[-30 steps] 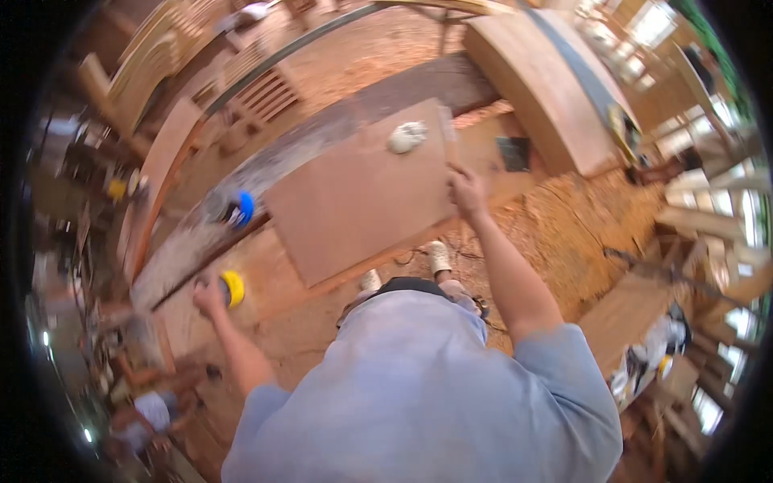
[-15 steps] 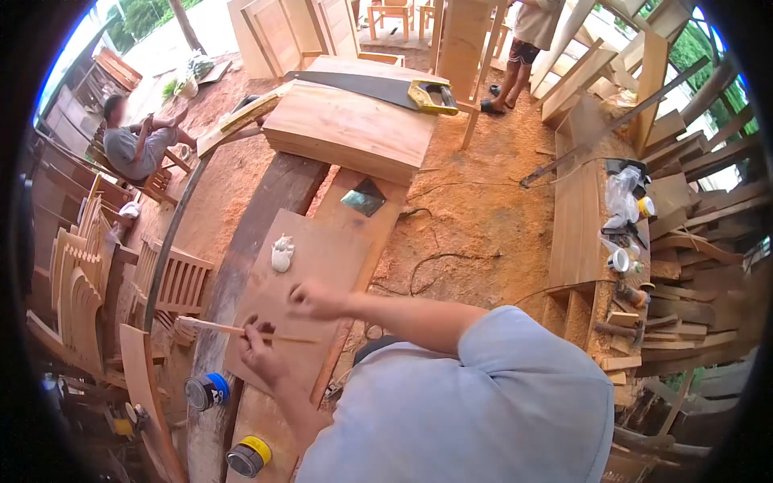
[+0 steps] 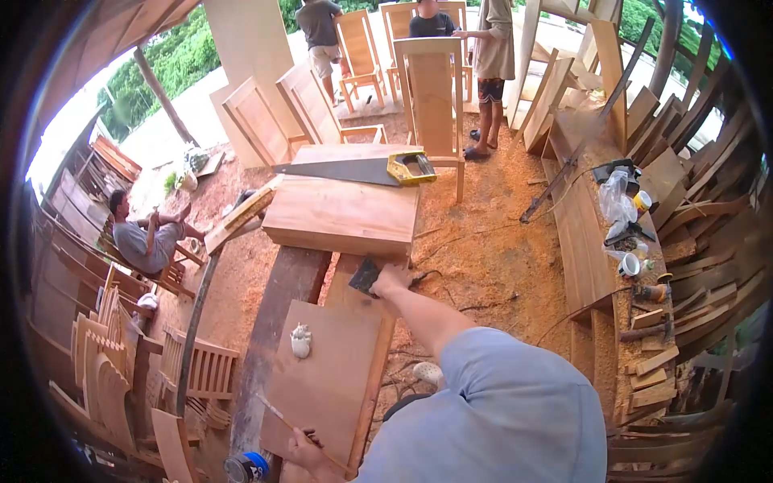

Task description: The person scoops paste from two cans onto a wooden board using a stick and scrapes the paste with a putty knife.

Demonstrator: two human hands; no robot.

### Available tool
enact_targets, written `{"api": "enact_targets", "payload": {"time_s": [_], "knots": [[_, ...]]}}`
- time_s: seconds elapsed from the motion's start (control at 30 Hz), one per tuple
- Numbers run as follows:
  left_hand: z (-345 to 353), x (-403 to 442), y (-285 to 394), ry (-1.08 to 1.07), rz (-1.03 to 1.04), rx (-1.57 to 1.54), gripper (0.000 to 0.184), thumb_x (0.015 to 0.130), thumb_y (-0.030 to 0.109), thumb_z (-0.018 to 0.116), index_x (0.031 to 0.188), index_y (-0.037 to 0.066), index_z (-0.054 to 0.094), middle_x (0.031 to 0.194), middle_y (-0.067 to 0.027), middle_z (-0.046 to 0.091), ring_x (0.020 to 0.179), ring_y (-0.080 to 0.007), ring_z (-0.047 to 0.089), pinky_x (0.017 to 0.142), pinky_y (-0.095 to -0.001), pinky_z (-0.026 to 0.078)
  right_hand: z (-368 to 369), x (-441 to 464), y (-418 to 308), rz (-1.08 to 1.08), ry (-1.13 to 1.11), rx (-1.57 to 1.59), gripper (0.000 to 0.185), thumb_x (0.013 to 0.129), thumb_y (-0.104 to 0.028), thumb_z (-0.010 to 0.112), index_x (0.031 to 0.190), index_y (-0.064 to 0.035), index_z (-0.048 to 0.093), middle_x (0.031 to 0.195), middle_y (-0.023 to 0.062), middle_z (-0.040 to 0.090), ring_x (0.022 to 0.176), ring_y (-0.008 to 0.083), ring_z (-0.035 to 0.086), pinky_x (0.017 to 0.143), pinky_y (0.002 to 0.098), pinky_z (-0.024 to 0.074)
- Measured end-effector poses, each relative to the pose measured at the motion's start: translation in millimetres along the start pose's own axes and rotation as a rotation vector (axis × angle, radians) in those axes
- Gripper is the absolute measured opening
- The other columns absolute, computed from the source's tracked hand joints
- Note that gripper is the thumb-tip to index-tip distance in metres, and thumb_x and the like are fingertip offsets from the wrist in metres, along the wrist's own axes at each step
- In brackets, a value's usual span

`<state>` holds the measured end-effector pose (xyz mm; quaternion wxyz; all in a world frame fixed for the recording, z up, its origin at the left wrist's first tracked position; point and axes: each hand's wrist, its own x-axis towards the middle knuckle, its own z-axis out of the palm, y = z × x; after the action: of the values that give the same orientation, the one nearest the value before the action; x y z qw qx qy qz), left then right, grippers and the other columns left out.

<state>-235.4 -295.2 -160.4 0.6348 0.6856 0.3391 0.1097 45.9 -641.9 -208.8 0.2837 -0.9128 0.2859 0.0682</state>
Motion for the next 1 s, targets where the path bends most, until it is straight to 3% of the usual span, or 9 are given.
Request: {"api": "enact_targets", "payload": {"time_s": [0.07,0.13,0.3,0.43,0.5,0.53,0.63,0.77,1.0], "knots": [[7,7,8,-0.022,0.060,0.042,0.034,0.100,0.024,0.047,0.079,0.000,0.059,0.063,-0.0051,0.055,0.049,-0.0108,0.049,0.042,-0.0243,0.038,0,-1,10,0.040,-0.104,0.186,0.057,0.069,-0.035,0.083,0.114,-0.0070,0.065,0.115,0.0165,0.063,0.108,0.0307,0.060,0.093,0.0388,0.0484],[10,16,18,-0.124,0.107,0.114,0.028,0.098,0.019,0.048,0.083,-0.001,0.060,0.062,-0.0045,0.054,0.050,-0.0106,0.048,0.042,-0.0243,0.039,12,-12,29,-0.362,0.119,0.682,0.038,0.076,-0.023,0.075,0.110,-0.0076,0.064,0.103,0.0155,0.067,0.091,0.0337,0.065,0.081,0.0413,0.0520],[19,42,11,-0.127,0.119,-0.010,0.026,0.098,0.019,0.048,0.085,-0.001,0.060,0.061,-0.0019,0.050,0.049,-0.0096,0.046,0.043,-0.0237,0.037,-4,-80,83,-0.886,0.321,0.321,0.036,0.081,-0.009,0.064,0.116,-0.0111,0.066,0.090,0.0154,0.061,0.082,0.0346,0.061,0.075,0.0435,0.0509],[34,44,36,-0.178,-0.035,-0.098,0.040,0.102,0.035,0.044,0.080,0.004,0.056,0.062,-0.0014,0.050,0.048,-0.0097,0.043,0.043,-0.0233,0.037,37,-82,159,-0.781,0.194,0.124,0.028,0.081,-0.009,0.064,0.109,-0.0070,0.066,0.081,0.0145,0.061,0.077,0.0312,0.062,0.068,0.0394,0.0511],[43,45,38,-0.209,-0.055,-0.211,0.043,0.102,0.039,0.041,0.079,0.005,0.055,0.062,-0.0014,0.050,0.047,-0.0101,0.043,0.044,-0.0234,0.037,9,-101,164,-0.147,-0.204,0.324,0.035,0.085,-0.009,0.059,0.120,-0.0066,0.063,0.088,0.0147,0.068,0.084,0.0340,0.067,0.077,0.0414,0.0548],[49,45,37,-0.236,-0.072,-0.325,0.046,0.102,0.044,0.039,0.077,0.007,0.053,0.062,-0.0015,0.050,0.047,-0.0106,0.043,0.044,-0.0236,0.037,-1,-106,161,-0.142,-0.200,0.318,0.035,0.085,-0.009,0.059,0.120,-0.0066,0.063,0.088,0.0147,0.068,0.084,0.0340,0.067,0.077,0.0414,0.0548],[70,45,40,-0.192,-0.085,-0.386,0.044,0.102,0.046,0.040,0.079,0.010,0.051,0.060,-0.0004,0.047,0.047,-0.0110,0.044,0.044,-0.0236,0.037,-35,-127,141,0.221,-0.454,1.564,0.030,0.086,-0.010,0.061,0.112,0.0038,0.062,0.093,0.0103,0.070,0.087,0.0214,0.069,0.078,0.0360,0.0568],[97,46,40,-0.210,-0.181,-0.387,0.039,0.103,0.042,0.040,0.080,0.012,0.051,0.063,0.0006,0.046,0.053,-0.0123,0.047,0.051,-0.0259,0.041,-66,-157,83,0.086,-0.731,1.617,0.033,0.085,-0.008,0.062,0.116,0.0041,0.061,0.099,0.0115,0.069,0.089,0.0212,0.068,0.080,0.0357,0.0564],[158,37,74,-0.718,-0.179,-0.839,0.028,0.099,0.027,0.040,0.079,0.010,0.051,0.070,-0.0018,0.050,0.064,-0.0148,0.047,0.060,-0.0300,0.040,-126,-220,-16,-0.146,-0.977,1.436,0.042,0.089,-0.005,0.062,0.129,0.0051,0.054,0.115,0.0155,0.066,0.100,0.0235,0.068,0.090,0.0395,0.0560]]}}
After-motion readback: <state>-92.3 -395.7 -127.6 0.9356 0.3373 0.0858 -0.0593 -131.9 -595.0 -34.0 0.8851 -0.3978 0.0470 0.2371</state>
